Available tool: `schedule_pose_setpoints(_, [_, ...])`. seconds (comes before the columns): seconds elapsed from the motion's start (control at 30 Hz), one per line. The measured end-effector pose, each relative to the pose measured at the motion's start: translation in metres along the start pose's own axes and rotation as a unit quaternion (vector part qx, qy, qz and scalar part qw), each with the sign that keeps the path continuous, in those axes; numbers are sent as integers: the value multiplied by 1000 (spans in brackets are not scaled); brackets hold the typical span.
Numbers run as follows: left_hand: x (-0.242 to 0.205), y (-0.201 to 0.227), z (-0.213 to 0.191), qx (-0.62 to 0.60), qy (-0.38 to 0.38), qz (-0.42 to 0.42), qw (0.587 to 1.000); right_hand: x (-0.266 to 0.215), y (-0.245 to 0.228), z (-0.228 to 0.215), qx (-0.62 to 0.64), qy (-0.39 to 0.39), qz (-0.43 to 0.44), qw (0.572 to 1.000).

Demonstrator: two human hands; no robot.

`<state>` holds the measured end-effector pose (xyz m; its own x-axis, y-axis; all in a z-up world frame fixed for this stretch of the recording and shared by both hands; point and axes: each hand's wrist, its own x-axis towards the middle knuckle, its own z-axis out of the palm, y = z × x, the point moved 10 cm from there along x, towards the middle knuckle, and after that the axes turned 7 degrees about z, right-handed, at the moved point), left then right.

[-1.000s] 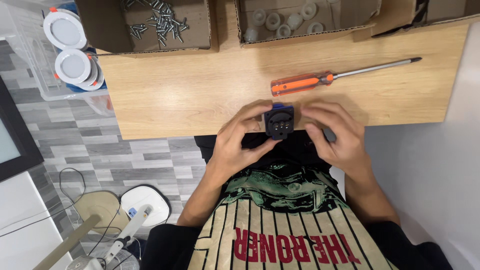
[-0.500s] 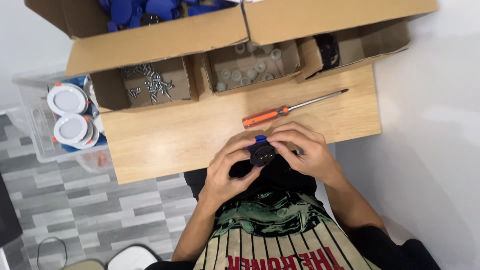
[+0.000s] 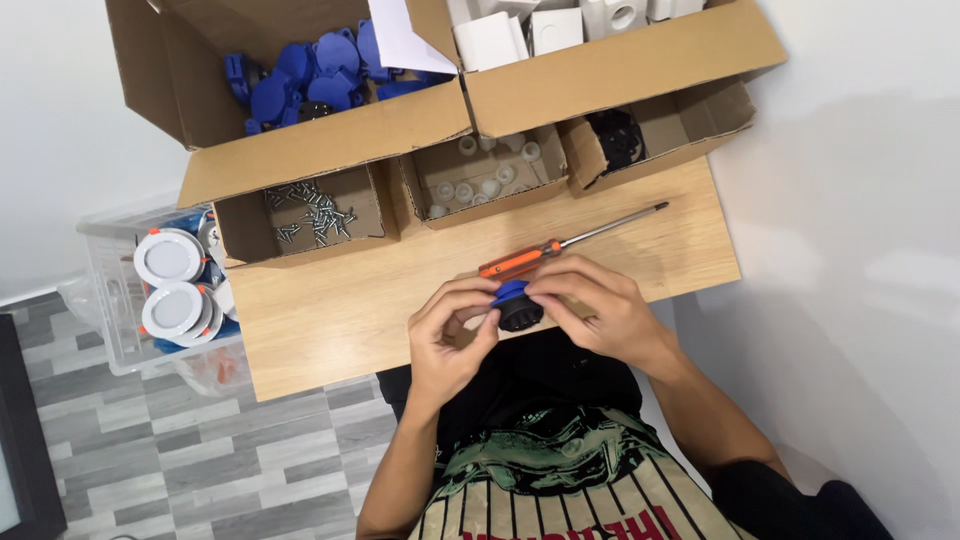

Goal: The person assembles a blue electrical socket by inserting a white plastic insert and securing it with screws. They use a screwdriver to tighten the screws into the socket, then place the completed assembly into a plastic bin. The process is repeated with another socket.

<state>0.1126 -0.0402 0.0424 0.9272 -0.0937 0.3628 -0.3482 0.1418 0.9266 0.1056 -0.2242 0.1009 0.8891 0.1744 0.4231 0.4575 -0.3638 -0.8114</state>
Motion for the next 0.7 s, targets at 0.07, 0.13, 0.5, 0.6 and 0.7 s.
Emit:
schedule_pose_setpoints(0.07, [0,0,-2,8,2,0,1000,2,-3,1,-6,0,-9,1000])
schedule_pose_setpoints(0.13, [-2,-5,-5,16,5,0,1000,4,-4,3,-11,0,-17,1000])
schedule_pose_setpoints(0.5, [-19,-23,3,-84,-42,-32,995,37,-6,1,-32,-12,-4,999])
schedule_pose_setpoints(0.6, [-16,-4,7,-114,-43,-35,992,80,-11,-48,-78,54,-53,994])
schedule_pose_setpoints(0.7, [-20,2,5,-115,-58,-53,990,125,8,-85,-259,100,-19,960])
